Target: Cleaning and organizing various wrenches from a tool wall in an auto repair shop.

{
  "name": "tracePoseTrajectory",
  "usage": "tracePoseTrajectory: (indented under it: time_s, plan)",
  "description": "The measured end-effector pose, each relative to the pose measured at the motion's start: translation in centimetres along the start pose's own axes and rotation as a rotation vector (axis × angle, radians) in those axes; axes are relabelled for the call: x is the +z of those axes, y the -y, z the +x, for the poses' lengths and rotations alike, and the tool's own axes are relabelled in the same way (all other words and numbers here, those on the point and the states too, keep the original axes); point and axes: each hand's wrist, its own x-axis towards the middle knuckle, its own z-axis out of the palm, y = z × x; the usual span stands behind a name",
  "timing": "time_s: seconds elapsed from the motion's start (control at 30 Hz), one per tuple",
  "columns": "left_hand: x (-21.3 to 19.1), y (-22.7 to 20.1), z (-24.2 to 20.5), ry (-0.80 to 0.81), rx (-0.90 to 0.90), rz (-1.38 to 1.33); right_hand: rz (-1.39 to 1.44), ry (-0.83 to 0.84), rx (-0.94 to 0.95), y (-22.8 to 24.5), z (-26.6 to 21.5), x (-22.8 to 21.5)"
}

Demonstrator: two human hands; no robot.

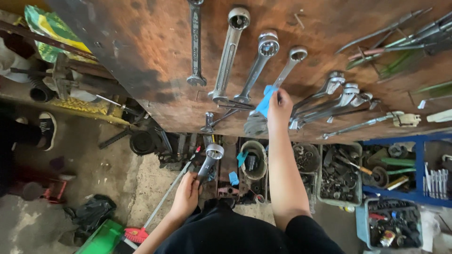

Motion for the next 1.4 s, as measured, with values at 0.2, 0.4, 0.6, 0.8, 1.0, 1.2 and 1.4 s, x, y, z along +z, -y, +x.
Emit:
tracePoseTrajectory:
  time_s: [0.2,0.4,0.6,0.8,1.0,1.2,1.4]
  plan:
    - [-1.1,-1.6,0.8,0.053,-0.110,-0.118,0.079,-0.084,-0.044,-1.1,1.8,-1.0]
    - [-2.7,-2.7,1.4,0.077,-0.157,-0.196,0.136,-0.236,0.037,-3.4,2.7,-1.6]
    - [-3.9,-3.2,1.7,0.145,-0.124,-0.322,0.506,-0.193,0.126,-5.4,-4.4,-2.9]
    - [-5.7,-5.4,2.4,0.176,0.019,-0.387,1.050,0.270,0.230,3.3,-21.1,-1.3]
    - [-8.1,-6.8,1.8,0.266,0.026,-0.275,1.026,0.164,0.390,-1.5,-27.7,-3.9]
    - [-9.2,-5.7,-0.3,0.310,0.044,-0.210,1.177,0.155,0.450,2.1,-33.2,-0.7]
    - [-10.3,-5.2,-2.4,0.329,0.134,-0.111,1.275,0.056,0.495,4.6,-37.5,0.7]
